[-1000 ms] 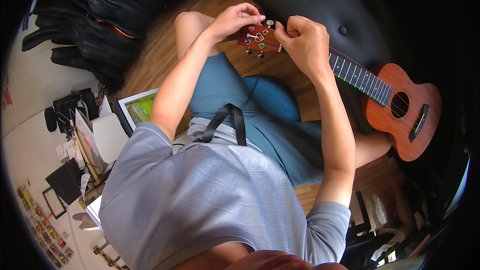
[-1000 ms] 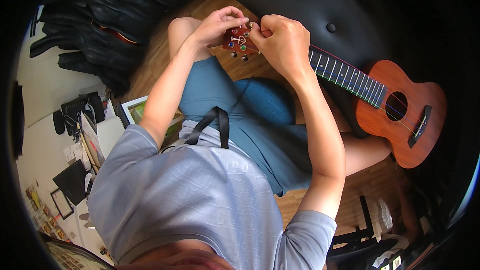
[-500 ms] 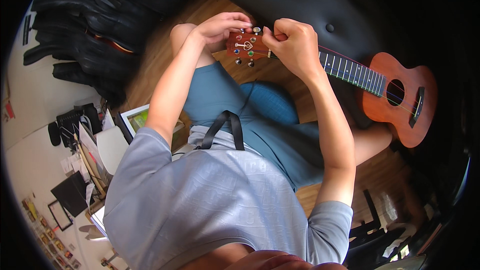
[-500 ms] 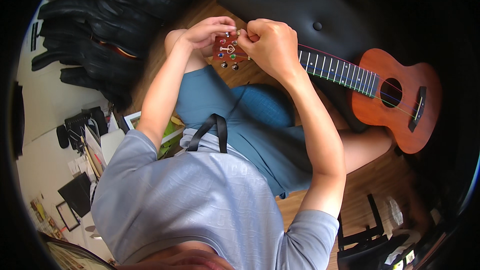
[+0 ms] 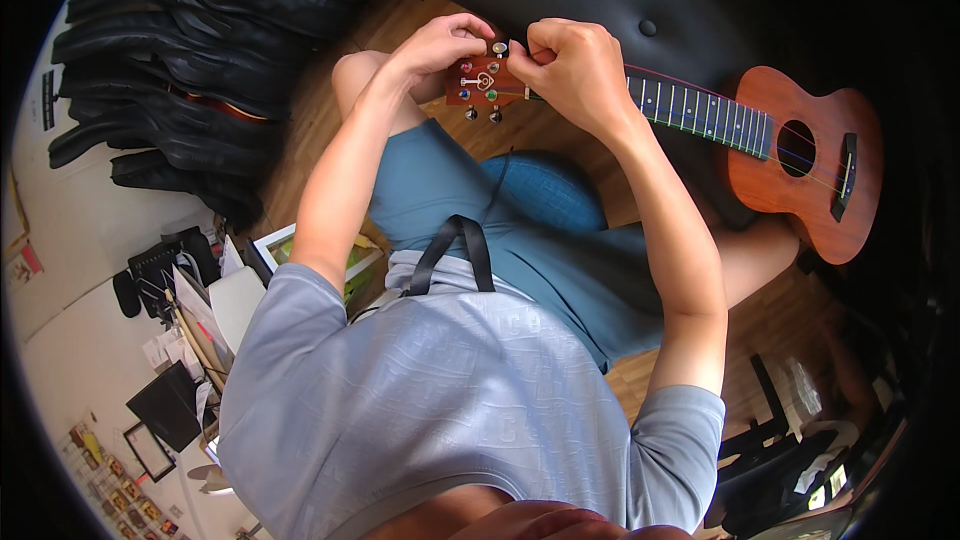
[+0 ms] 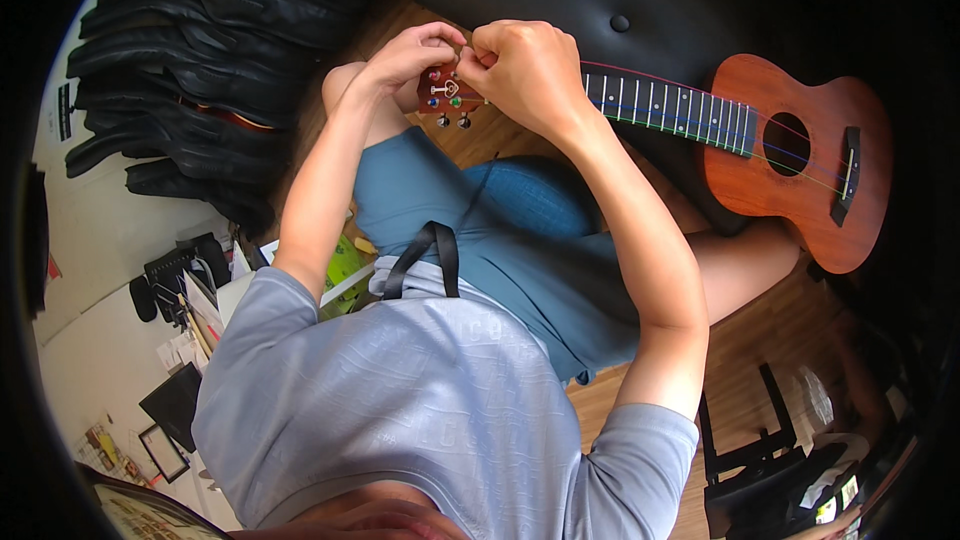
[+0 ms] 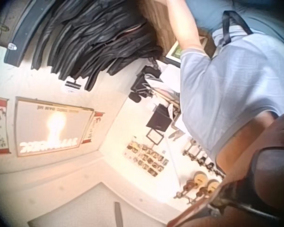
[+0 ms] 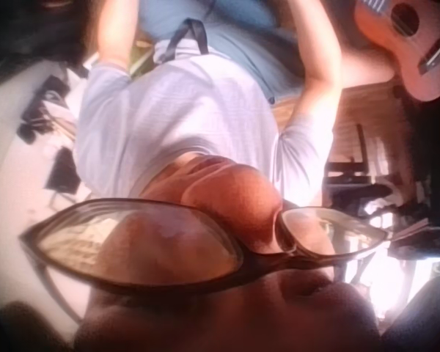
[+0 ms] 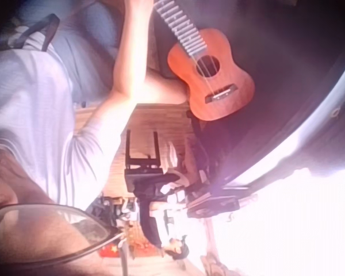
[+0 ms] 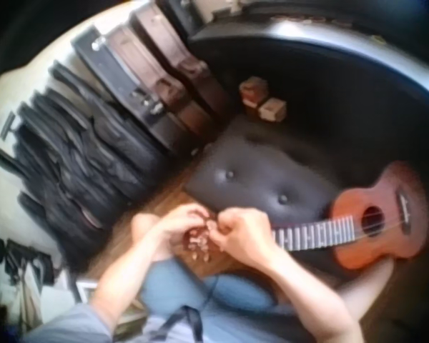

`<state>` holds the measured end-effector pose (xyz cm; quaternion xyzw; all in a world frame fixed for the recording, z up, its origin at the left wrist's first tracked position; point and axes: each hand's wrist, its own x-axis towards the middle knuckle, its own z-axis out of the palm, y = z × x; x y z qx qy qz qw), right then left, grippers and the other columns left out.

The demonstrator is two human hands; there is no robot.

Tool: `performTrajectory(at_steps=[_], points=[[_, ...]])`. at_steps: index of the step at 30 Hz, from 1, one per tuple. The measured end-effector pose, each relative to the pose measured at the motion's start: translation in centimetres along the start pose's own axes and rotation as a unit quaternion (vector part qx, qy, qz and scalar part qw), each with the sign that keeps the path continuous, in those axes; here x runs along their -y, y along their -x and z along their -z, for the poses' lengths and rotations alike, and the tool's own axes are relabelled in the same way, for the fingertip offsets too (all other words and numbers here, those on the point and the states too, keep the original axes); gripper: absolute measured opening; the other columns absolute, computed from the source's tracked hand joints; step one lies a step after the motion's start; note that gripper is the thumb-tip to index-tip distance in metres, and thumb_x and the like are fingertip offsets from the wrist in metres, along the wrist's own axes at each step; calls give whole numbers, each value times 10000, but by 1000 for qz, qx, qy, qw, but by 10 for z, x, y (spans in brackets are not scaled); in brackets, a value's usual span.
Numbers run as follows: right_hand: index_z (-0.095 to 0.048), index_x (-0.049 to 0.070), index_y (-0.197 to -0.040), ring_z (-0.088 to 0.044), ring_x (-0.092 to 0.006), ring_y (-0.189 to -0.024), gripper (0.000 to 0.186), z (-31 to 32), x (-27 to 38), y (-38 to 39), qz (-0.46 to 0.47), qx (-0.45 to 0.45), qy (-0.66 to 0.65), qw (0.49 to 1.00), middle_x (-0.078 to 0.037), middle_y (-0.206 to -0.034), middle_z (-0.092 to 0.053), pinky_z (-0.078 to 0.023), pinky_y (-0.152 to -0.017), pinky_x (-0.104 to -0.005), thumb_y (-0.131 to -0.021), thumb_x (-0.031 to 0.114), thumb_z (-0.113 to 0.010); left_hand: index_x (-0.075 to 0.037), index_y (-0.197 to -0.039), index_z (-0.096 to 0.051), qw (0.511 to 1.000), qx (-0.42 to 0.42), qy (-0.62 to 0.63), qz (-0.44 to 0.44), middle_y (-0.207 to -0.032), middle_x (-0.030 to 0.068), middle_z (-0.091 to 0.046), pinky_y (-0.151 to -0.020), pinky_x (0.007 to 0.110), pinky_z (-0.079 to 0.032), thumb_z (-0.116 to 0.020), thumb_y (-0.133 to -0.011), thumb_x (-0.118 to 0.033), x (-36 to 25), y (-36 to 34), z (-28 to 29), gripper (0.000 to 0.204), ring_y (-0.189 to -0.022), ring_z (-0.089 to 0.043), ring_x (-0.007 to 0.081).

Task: The person threads a new string through the tuning peg of a guitar headstock and winds it around the peg to secure it. The person repeats this process for multiple strings, winding each one by hand.

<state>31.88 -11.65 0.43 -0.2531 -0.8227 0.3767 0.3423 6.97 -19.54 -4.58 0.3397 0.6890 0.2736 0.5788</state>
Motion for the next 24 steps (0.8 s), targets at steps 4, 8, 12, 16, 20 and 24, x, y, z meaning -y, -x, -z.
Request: performTrajectory(at_steps=[4, 8, 12, 16, 20, 24], points=[[-685, 51, -674, -677, -321, -636, 195, 7, 5, -3, -15, 9, 5, 1000, -97, -688, -684, -547, -600, -408, -787, 199, -742, -61, -1261, -612, 987, 63, 141, -45, -1150, 68, -701, -944, 308, -542, -708, -960, -138, 7, -2, 3, 325, -1077, -662, 141], [-692, 53, -679, -678, -320, -635, 187, 9, 4, -4, -14, 23, 10, 1000, -97, -674, -678, -547, -597, -406, -783, 197, -748, -73, -1249, -605, 934, 149, 317, -71, -1168, 73, -696, -1019, 362, -535, -678, -985, -105, 32, 4, 21, 276, -1167, -639, 172], [-498, 3, -620, -506, -308, -533, 366, 6, 3, -1, 8, -17, -22, 1000, -128, -594, -529, -442, -544, -404, -814, 170, -759, -71, -1235, -603, 947, 134, 287, -59, -1140, 76, -711, -1002, 352, -541, -707, -977, -110, 32, 3, 22, 281, -1132, -662, 176], [-514, 1, -623, -517, -312, -536, 359, 4, -1, -1, 8, -13, -15, 1000, -129, -598, -542, -450, -547, -408, -813, 180, -760, -56, -1235, -607, 978, 92, 181, -43, -1120, 79, -723, -934, 310, -549, -733, -961, -133, 15, 3, 19, 312, -1058, -682, 149], [-520, 3, -625, -519, -310, -537, 354, 2, -2, 0, 0, -9, -7, 1000, -125, -597, -540, -451, -550, -407, -817, 180, -759, -37, -1237, -613, 999, 21, 27, -13, -1128, 71, -720, -876, 273, -537, -733, -946, -138, 4, -1, 10, 330, -1018, -677, 122], [-513, 4, -625, -502, -297, -526, 351, 6, 0, -1, 9, -20, -18, 1000, -121, -590, -522, -441, -539, -395, -819, 161, -760, -35, -1226, -625, 997, 27, 60, -36, -1129, 71, -713, -871, 267, -531, -713, -952, -151, 6, -7, 2, 311, -1037, -666, 122]])
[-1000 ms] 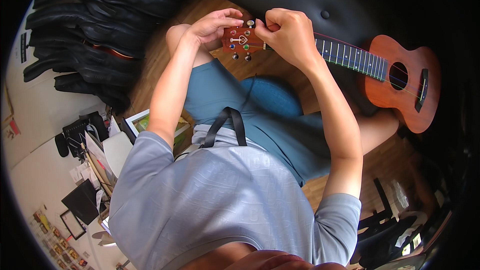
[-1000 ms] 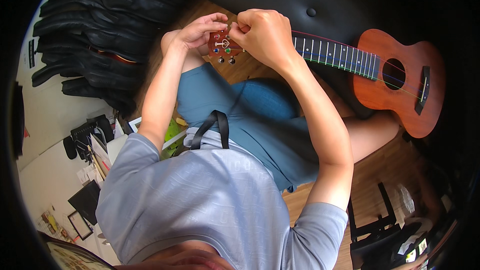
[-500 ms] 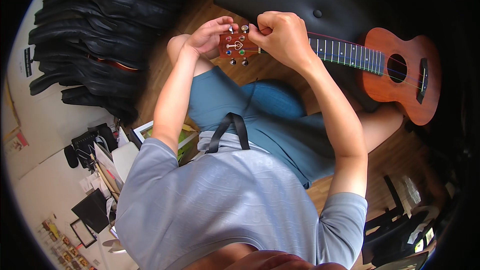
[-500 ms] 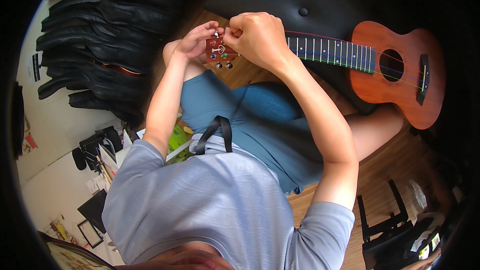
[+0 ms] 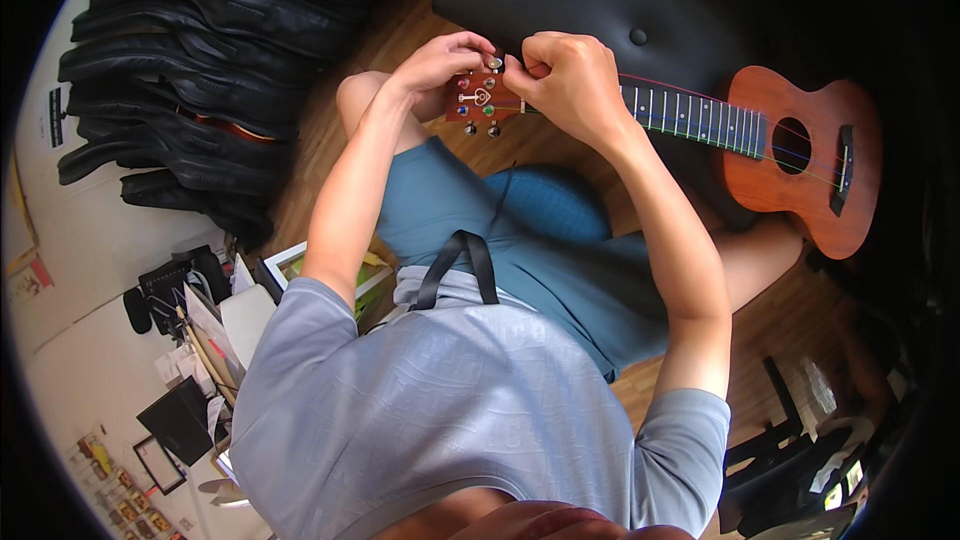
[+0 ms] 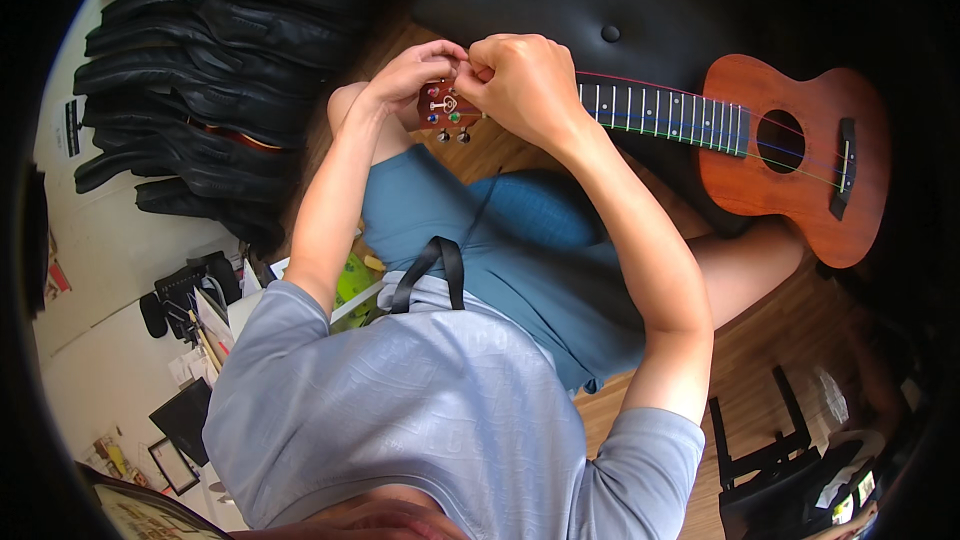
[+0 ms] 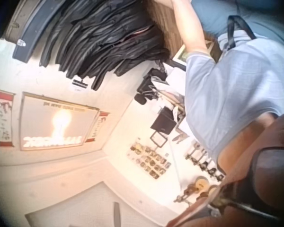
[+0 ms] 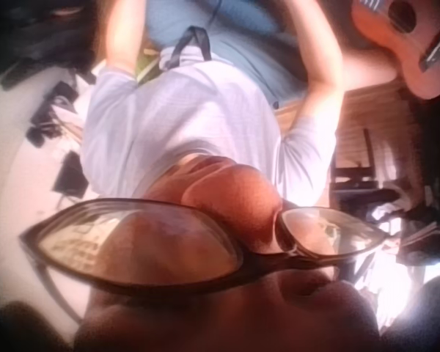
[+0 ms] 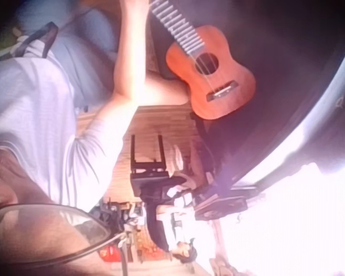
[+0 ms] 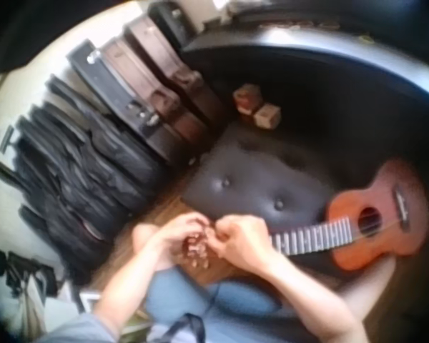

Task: The person threads a new string through the tuning peg of a guitar headstock and winds it around the peg to secure it. The person repeats this process for multiple strings, winding each one by hand.

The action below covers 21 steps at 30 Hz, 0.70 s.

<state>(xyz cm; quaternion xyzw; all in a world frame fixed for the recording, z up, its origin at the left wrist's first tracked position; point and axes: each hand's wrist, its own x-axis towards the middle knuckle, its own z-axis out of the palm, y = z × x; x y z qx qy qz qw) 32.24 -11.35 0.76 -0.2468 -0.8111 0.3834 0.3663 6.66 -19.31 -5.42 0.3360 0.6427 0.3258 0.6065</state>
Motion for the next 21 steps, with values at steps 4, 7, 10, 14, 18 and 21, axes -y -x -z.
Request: performTrajectory(at_steps=[4, 7, 10, 14, 18, 21], points=[[-504, 6, -623, -483, -282, -515, 354, 2, 2, -2, 4, -7, -6, 1000, -117, -585, -506, -428, -527, -386, -821, 145, -763, -65, -1254, -591, 975, 73, 207, -20, -1173, 89, -692, -965, 348, -548, -661, -1002, -174, 16, 11, 13, 284, -1121, -660, 172], [-503, 8, -622, -475, -272, -512, 360, 3, 3, -3, 1, -8, -7, 1000, -114, -582, -498, -423, -524, -384, -824, 144, -768, -92, -1254, -563, 943, 119, 310, -32, -1186, 93, -682, -1005, 394, -549, -666, -1003, -132, 27, 15, 22, 274, -1151, -658, 197], [-502, 8, -621, -471, -266, -510, 365, 3, 3, -3, 3, -10, -9, 1000, -111, -578, -492, -421, -524, -383, -825, 144, -772, -99, -1241, -567, 951, 111, 285, -45, -1151, 73, -691, -966, 363, -553, -695, -981, -109, 33, 12, 23, 290, -1128, -658, 178], [-502, 8, -620, -468, -264, -512, 367, 2, 3, -2, -8, 0, 3, 1000, -112, -575, -485, -419, -526, -378, -825, 143, -775, -103, -1235, -574, 972, 78, 218, -29, -1105, 35, -695, -926, 306, -539, -712, -964, -101, 27, 7, 32, 303, -1091, -655, 142], [-492, 2, -624, -450, -269, -512, 373, 0, 1, -2, -1, -4, 11, 1000, -116, -572, -463, -408, -524, -382, -825, 140, -773, -86, -1234, -592, 997, -6, 68, -23, -1099, 32, -690, -939, 274, -518, -712, -958, -102, 20, 6, 32, 301, -1083, -648, 125], [-484, -2, -628, -439, -274, -511, 376, 4, 5, -7, -3, -7, 7, 1000, -118, -573, -453, -401, -522, -389, -827, 140, -770, -66, -1237, -607, 990, 13, 137, -40, -1124, 49, -685, -958, 288, -516, -718, -955, -96, 25, 7, 32, 305, -1097, -643, 128]])
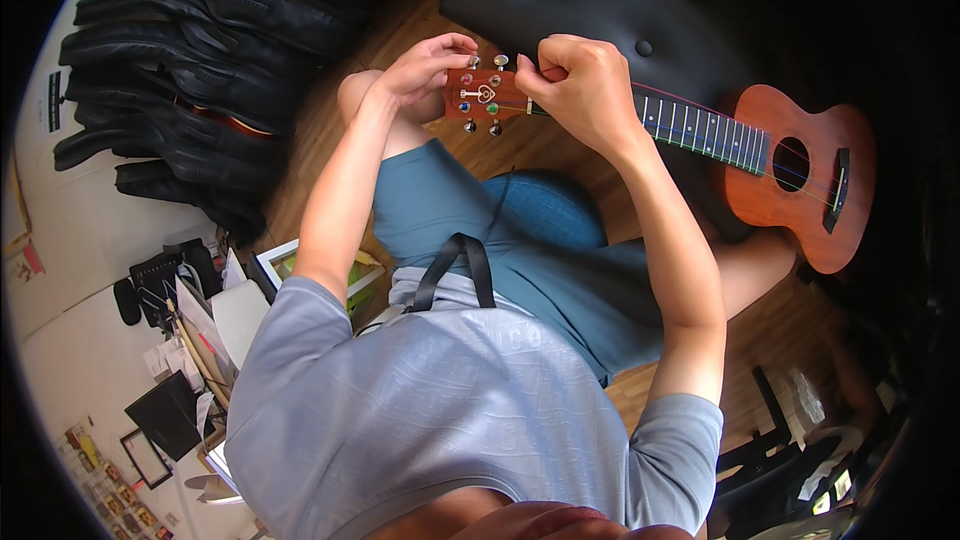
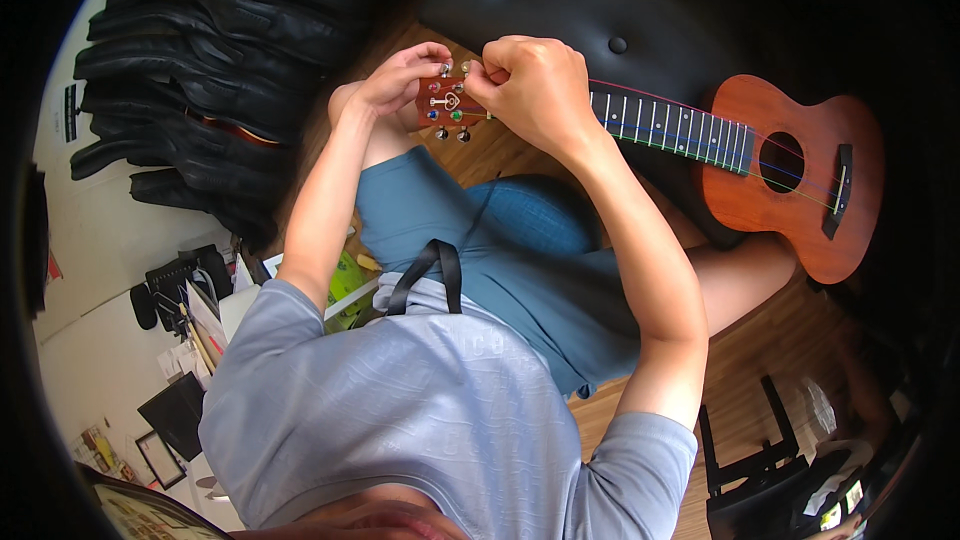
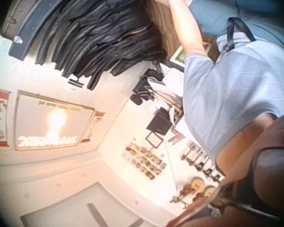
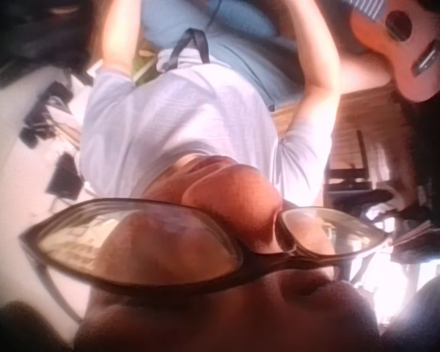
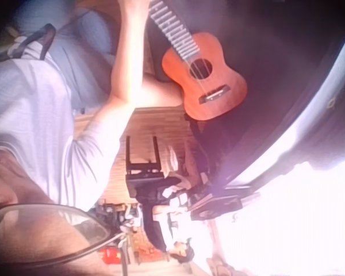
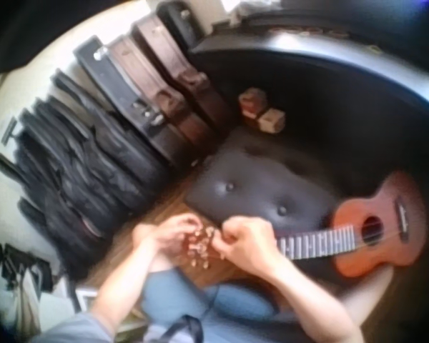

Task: The person threads a new string through the tuning peg of a guitar headstock and winds it around the peg to secure it. The person repeats this process for multiple strings, winding each one by hand.

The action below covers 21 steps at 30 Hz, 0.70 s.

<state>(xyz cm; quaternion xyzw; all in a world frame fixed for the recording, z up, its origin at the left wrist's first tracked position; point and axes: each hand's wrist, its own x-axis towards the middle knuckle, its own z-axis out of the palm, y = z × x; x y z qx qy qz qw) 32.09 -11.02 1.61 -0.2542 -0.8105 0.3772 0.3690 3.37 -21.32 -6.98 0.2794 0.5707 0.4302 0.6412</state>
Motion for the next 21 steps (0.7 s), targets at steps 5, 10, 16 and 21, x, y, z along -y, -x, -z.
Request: performTrajectory(at_steps=[5, 10, 16, 21], points=[[-483, -5, -631, -442, -273, -518, 374, -2, -3, 1, 2, 5, 2, 1000, -117, -586, -463, -401, -526, -391, -832, 140, -763, -51, -1246, -614, 996, 41, 79, -21, -1163, 61, -678, -968, 314, -525, -715, -961, -98, -10, 7, -18, 306, -1125, -637, 138], [-570, 20, -622, -571, -301, -565, 285, 1, -1, 1, -17, 22, 18, 999, -105, -623, -577, -478, -555, -399, -797, 164, -743, -37, -1234, -618, 999, 28, -4, -21, -1127, 56, -693, -934, 308, -538, -712, -965, -110, -14, 4, -23, 294, -1061, -658, 135], [-498, -1, -627, -468, -274, -524, 365, -2, -4, 4, -7, 16, 8, 1000, -118, -593, -486, -417, -530, -387, -834, 147, -760, -31, -1217, -618, 987, -29, -156, 23, -1063, 41, -685, -891, 263, -518, -670, -945, -88, -19, -8, -39, 282, -1010, -643, 104], [-488, 0, -624, -465, -268, -520, 368, -1, -4, 4, -1, 7, 1, 1000, -118, -588, -479, -415, -527, -383, -830, 138, -760, -44, -1178, -637, 995, -31, -94, 17, -1077, 68, -713, -908, 285, -527, -680, -962, -136, -20, -5, -45, 238, -1034, -657, 130]])
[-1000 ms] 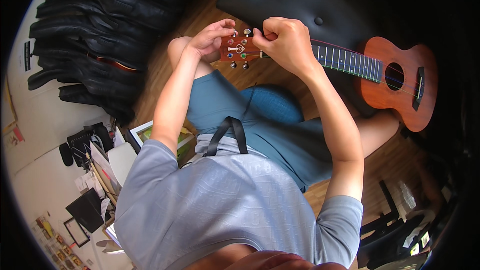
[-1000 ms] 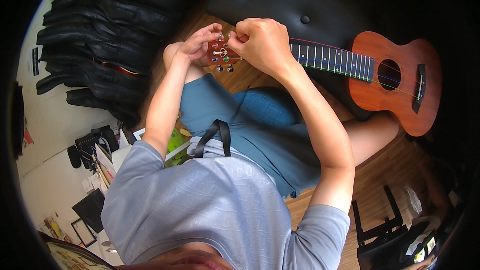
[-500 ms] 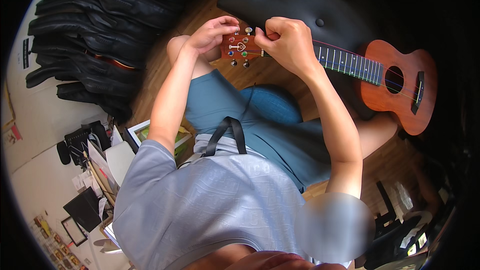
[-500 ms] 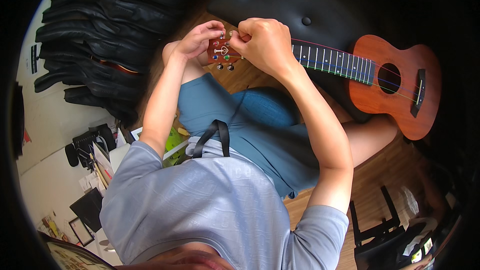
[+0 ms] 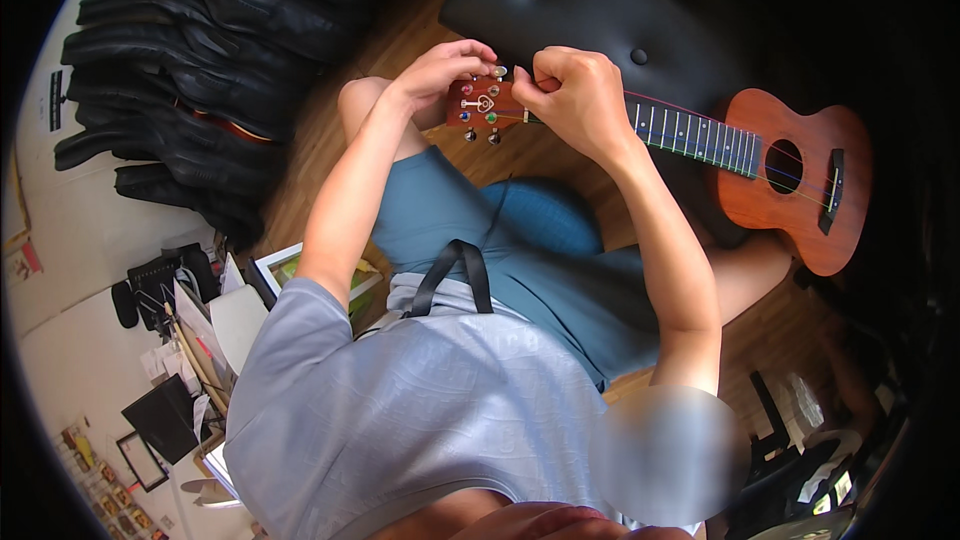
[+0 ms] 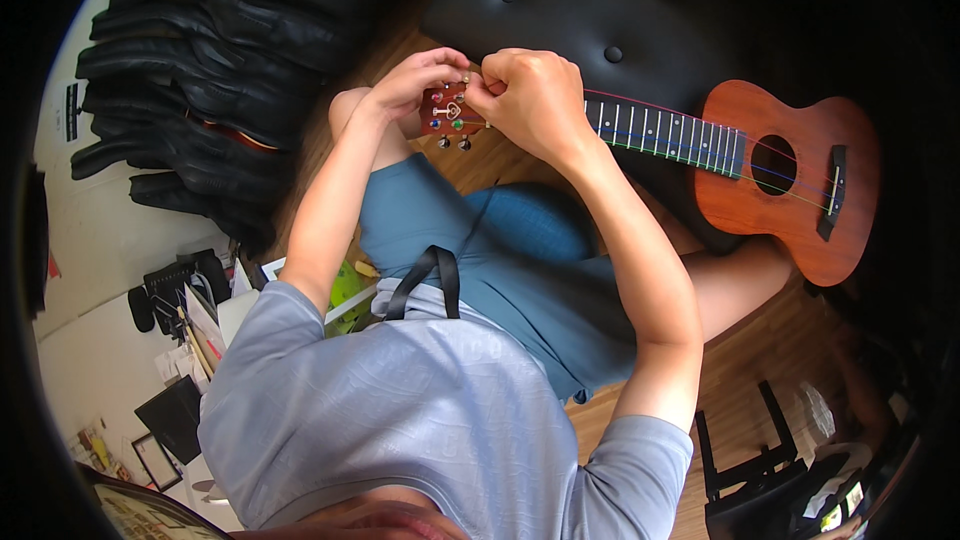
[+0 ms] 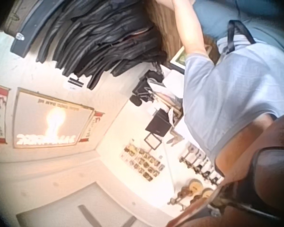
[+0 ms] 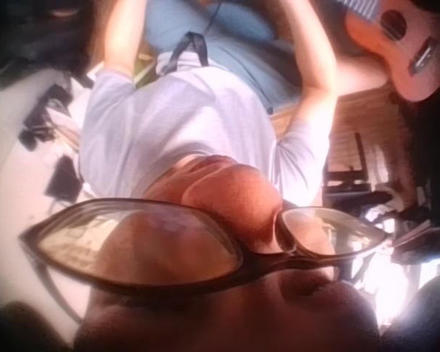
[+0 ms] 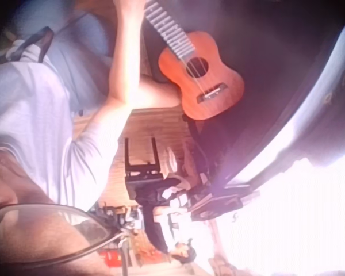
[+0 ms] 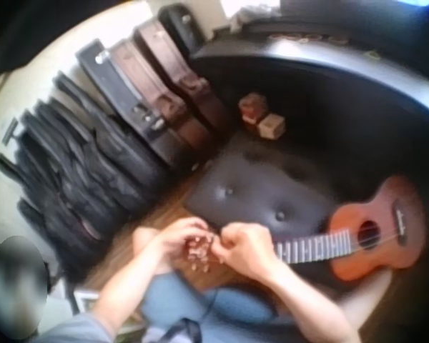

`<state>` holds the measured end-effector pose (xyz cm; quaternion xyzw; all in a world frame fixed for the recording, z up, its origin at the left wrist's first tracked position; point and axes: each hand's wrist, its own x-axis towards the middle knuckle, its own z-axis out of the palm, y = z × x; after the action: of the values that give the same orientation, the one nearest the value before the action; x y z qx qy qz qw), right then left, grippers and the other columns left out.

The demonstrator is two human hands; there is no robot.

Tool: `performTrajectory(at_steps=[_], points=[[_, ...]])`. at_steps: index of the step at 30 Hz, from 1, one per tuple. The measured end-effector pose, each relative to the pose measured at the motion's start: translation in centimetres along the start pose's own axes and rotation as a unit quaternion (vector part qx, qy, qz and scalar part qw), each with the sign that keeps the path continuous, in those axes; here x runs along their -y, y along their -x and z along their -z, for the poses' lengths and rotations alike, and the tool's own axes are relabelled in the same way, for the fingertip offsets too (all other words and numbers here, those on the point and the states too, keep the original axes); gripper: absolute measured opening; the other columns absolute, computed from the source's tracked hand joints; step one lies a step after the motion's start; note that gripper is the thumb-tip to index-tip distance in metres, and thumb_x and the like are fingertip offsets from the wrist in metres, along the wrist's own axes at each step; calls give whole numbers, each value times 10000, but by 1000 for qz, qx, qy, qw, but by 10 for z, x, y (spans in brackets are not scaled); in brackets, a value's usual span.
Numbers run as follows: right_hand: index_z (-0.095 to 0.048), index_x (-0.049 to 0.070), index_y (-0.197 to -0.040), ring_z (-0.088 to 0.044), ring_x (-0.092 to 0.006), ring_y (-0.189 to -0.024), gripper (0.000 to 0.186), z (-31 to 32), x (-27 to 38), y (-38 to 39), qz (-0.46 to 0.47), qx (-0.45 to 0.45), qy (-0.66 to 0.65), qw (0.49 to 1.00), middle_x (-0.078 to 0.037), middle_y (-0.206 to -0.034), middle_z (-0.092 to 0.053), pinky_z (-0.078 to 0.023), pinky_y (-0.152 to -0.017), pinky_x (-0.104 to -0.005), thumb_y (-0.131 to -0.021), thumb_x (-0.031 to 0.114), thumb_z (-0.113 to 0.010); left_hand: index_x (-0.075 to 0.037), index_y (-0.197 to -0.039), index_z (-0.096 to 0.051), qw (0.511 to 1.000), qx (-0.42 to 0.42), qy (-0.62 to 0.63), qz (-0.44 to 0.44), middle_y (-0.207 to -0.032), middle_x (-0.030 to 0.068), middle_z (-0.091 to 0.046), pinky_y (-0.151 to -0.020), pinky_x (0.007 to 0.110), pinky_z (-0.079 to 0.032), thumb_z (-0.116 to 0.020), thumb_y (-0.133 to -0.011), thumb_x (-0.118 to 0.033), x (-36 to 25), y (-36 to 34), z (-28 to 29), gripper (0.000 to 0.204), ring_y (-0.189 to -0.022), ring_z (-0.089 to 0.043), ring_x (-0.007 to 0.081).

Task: The person threads a new string through the tuning peg of a guitar headstock and winds it around the peg to secure it. The person repeats this process for multiple strings, winding each one by hand.

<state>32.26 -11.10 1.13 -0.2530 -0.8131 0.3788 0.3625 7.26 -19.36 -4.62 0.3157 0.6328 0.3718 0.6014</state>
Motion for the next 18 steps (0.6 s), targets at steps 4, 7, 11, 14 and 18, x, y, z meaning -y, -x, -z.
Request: performTrajectory(at_steps=[4, 7, 11, 14, 18], points=[[-471, -1, -620, -453, -269, -514, 382, 3, 3, -1, 2, -3, 1, 1000, -120, -584, -466, -401, -521, -387, -830, 136, -759, -69, -1241, -599, 976, 88, 196, -16, -1135, 74, -702, -1005, 344, -528, -689, -979, -125, 7, 12, 19, 283, -1147, -642, 161], [-463, -2, -620, -443, -270, -512, 389, 4, 4, -1, -6, 5, 1, 1000, -123, -582, -458, -392, -518, -391, -829, 141, -759, -65, -1267, -584, 969, 105, 221, -24, -1142, 79, -704, -1005, 343, -534, -694, -976, -101, 13, 13, 22, 313, -1136, -651, 167], [-461, -3, -621, -434, -271, -512, 394, 3, 5, 1, -13, 14, -2, 1000, -125, -580, -452, -390, -518, -392, -828, 148, -760, -55, -1296, -570, 987, 82, 137, 3, -1155, 82, -708, -960, 309, -543, -719, -967, -106, 7, 10, 22, 365, -1078, -672, 159], [-462, -5, -620, -434, -269, -511, 395, 0, 5, 2, -12, 17, 0, 1000, -128, -582, -454, -388, -518, -393, -827, 146, -762, -42, -1284, -585, 997, 66, 41, 30, -1150, 78, -715, -924, 279, -539, -745, -941, -115, 2, 6, 24, 386, -1035, -681, 146], [-556, 29, -604, -567, -295, -535, 320, 3, 7, 1, -17, 28, 36, 999, -95, -591, -565, -461, -533, -391, -809, 174, -754, -17, -1240, -627, 991, 2, -135, -6, -1127, 76, -720, -885, 268, -537, -726, -908, -91, -6, 2, 4, 354, -1010, -675, 131]])
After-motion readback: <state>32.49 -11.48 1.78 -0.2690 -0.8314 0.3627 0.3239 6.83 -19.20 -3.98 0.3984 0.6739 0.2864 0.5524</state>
